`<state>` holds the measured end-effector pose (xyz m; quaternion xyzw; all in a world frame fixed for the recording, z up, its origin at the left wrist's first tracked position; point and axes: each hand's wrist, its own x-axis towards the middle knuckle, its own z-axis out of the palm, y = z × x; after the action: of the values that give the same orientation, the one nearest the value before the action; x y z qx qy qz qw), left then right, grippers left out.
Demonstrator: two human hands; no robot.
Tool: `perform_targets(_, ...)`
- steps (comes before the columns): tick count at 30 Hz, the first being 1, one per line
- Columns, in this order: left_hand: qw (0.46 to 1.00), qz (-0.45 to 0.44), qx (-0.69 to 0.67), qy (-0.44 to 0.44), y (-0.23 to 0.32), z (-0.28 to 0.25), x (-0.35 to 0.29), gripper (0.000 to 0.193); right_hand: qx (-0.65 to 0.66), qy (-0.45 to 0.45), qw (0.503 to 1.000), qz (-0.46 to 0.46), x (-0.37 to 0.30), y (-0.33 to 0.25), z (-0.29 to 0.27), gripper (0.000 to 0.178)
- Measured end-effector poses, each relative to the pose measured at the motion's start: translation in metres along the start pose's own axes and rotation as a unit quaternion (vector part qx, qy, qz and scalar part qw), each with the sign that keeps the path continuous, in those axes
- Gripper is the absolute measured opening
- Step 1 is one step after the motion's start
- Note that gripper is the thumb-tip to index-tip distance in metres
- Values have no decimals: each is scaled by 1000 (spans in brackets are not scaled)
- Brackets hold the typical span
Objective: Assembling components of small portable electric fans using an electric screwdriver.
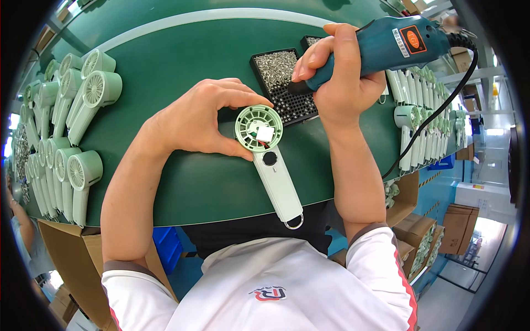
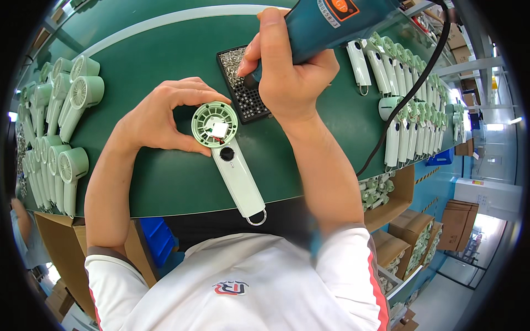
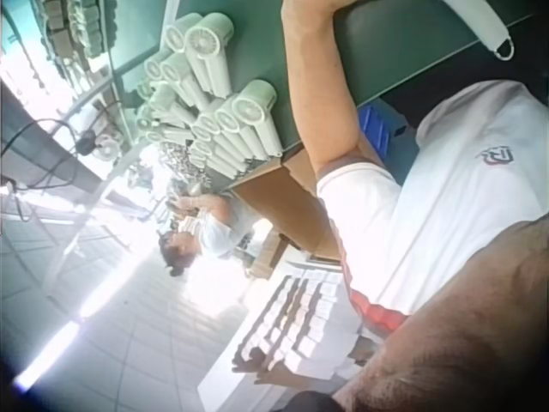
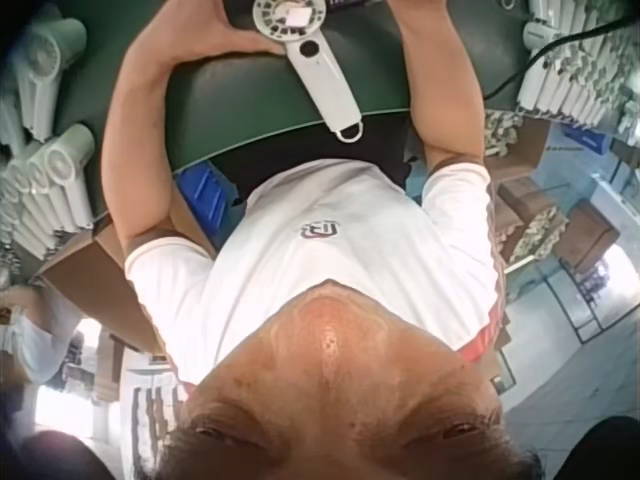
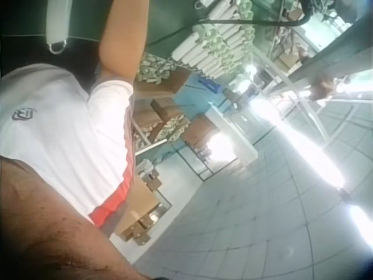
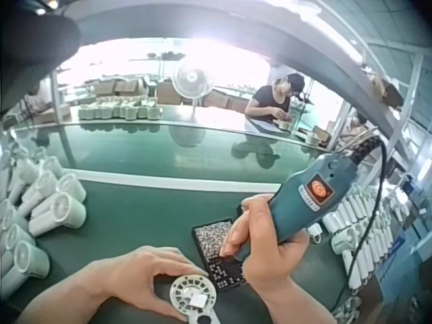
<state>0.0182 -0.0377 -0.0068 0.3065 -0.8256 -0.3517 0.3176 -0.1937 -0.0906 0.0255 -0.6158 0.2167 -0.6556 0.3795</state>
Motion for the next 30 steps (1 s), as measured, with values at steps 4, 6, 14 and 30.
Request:
perform_targets(4,1000,-4,-1,0,1,0,0,68,-1,1,1000,9,0,0,0,22)
perform_targets(6,1000,-4,0,0,1,-1,1,68,1,-12,1000,6,1,0,0,20)
perform_targets(14,1000,-18,-5,1,3,-1,-1,69,16,-111,994,3,5,1,6,17)
perform_targets(30,1000,-17,-12,-10,3,-3,2,67,-50,37,998,17,4,3,15,23)
